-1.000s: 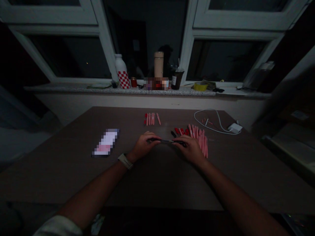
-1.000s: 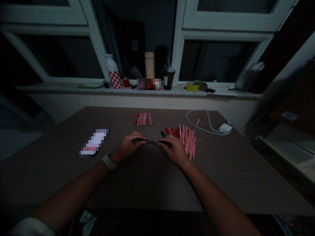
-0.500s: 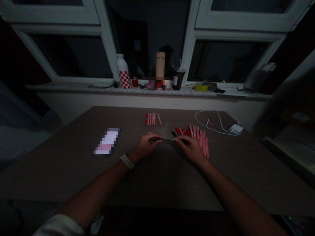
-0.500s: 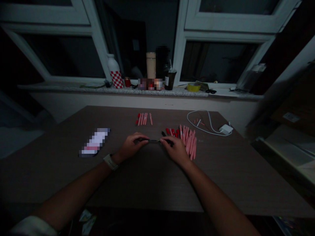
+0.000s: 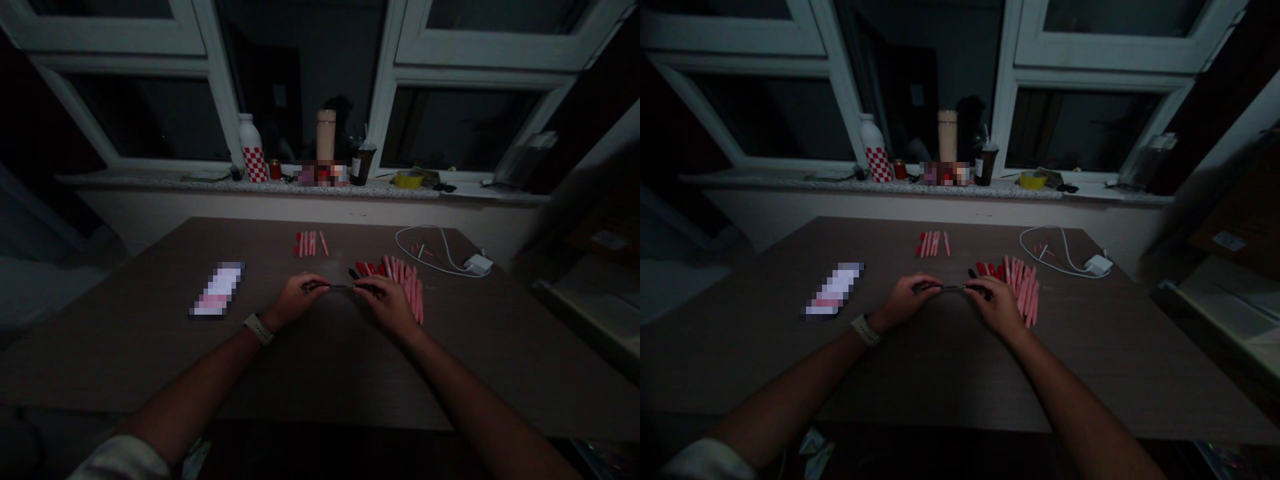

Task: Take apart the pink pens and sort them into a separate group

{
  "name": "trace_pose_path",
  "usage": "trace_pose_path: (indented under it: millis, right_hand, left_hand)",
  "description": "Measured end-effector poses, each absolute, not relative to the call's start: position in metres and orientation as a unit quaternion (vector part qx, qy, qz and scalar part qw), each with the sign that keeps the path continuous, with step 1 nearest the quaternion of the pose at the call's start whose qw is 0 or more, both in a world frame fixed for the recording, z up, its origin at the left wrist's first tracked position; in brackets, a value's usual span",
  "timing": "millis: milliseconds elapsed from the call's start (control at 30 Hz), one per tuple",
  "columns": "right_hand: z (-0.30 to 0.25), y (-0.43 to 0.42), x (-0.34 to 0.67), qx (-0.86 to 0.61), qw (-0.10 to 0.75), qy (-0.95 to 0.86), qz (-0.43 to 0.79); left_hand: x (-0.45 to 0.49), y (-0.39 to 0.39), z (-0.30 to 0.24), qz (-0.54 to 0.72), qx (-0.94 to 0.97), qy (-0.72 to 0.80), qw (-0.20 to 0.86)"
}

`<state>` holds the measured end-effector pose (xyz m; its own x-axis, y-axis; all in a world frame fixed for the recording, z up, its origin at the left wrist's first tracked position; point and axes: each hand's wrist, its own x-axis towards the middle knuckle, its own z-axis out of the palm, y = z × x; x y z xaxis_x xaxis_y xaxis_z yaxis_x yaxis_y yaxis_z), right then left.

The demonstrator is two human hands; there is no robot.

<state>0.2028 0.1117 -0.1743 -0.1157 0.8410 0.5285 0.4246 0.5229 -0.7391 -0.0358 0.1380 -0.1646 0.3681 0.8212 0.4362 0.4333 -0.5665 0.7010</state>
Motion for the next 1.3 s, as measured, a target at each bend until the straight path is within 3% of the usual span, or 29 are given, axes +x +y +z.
trace_pose_path:
  millis: [500, 1033, 1300]
  right_hand:
    - [-0.173, 0.108, 0.201, -0.481, 0.470, -0.675, 0.303]
    - [-0.170, 0.116, 0.198, -0.480, 0.613, -0.505, 0.372]
    - [-0.173, 0.118, 0.201, -0.494, 0.589, -0.530, 0.358]
  left_hand:
    - [-0.039, 0.140, -0.166, 0.383, 0.818, 0.378, 0.202]
    - [-0.038, 0.132, -0.162, 0.276, 0.896, 0.299, 0.176]
    - [-0.036, 0.132, -0.162, 0.291, 0.891, 0.307, 0.165]
